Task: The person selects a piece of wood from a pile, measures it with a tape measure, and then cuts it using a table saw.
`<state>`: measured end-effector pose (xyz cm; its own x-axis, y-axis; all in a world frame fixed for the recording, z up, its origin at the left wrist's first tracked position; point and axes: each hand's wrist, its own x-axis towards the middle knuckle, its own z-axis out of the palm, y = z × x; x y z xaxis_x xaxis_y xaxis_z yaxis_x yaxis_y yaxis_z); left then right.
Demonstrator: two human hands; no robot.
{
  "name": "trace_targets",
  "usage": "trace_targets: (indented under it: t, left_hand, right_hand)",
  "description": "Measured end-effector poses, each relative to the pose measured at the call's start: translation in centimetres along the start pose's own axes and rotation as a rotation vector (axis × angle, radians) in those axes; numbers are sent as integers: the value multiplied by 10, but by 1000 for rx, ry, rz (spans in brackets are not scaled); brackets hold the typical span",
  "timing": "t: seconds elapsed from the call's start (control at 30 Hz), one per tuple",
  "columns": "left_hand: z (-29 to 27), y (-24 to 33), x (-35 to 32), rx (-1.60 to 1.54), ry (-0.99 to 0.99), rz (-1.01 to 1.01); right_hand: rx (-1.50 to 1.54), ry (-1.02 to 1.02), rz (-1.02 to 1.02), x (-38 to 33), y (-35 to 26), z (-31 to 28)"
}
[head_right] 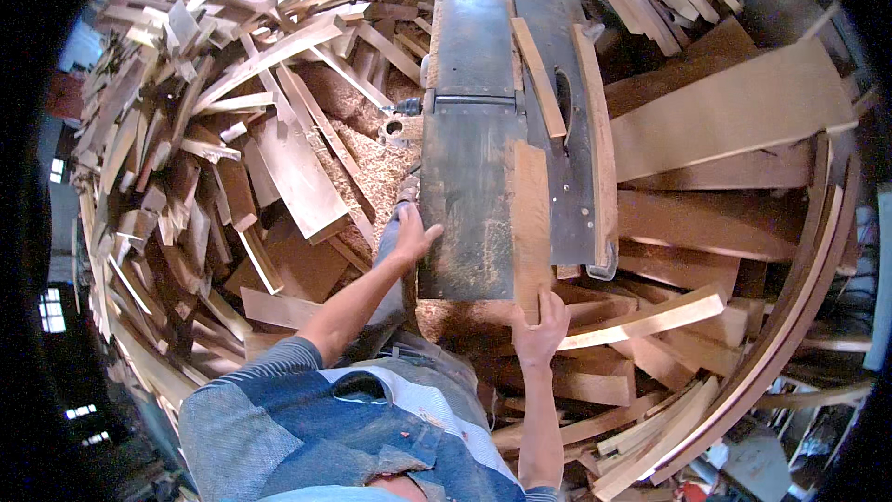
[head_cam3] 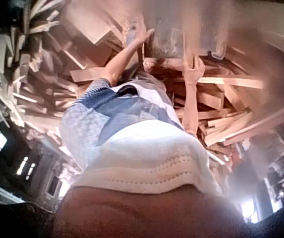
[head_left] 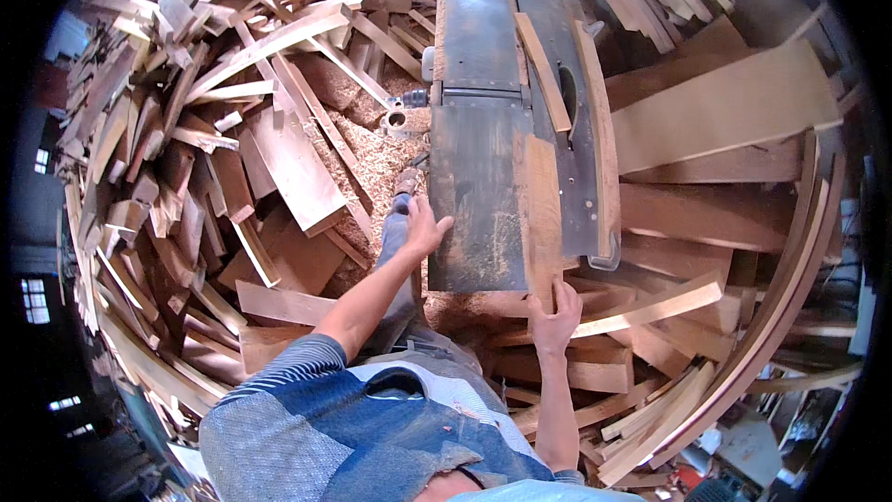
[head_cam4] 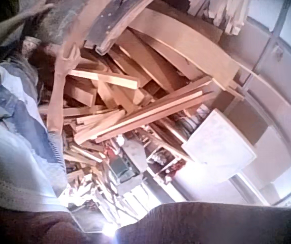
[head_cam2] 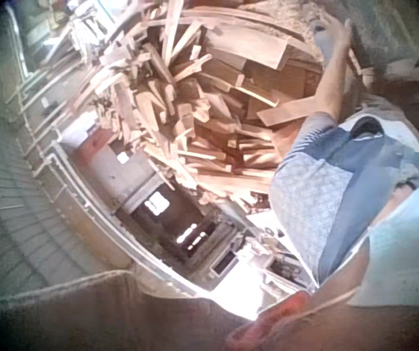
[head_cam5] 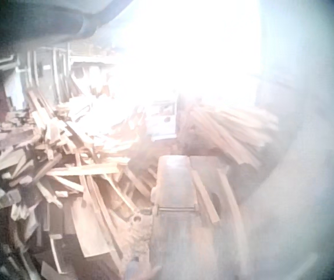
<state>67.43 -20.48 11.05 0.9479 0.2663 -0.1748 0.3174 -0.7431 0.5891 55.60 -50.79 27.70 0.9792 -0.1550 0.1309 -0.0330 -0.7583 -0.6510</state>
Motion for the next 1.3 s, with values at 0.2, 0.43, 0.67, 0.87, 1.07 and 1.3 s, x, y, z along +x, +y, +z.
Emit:
trace_targets:
  t: [0.2, 0.43, 0.67, 0.87, 1.07, 1.3]
  left_hand:
    - [-44, -86, -60, -95, 127, 116]
    - [-122, -154, -99, -200, 239, -244]
    - [-151, -78, -81, -368, 208, -84]
    - [-124, 15, -28, -710, -145, 102]
    - [-112, 123, -17, -1929, -653, -69]
    - [-24, 118, -59, -1677, -553, -474]
  right_hand:
    - [-219, 149, -102, 7, 43, 27]
    - [-307, 178, -111, 50, 55, 59]
    - [149, 118, -68, 245, -41, 94]
    - [1384, -526, 375, 154, -101, 65]
    - [1754, -668, 675, 10, -59, 51]
    - [1864, -467, 994, -83, -19, 17]
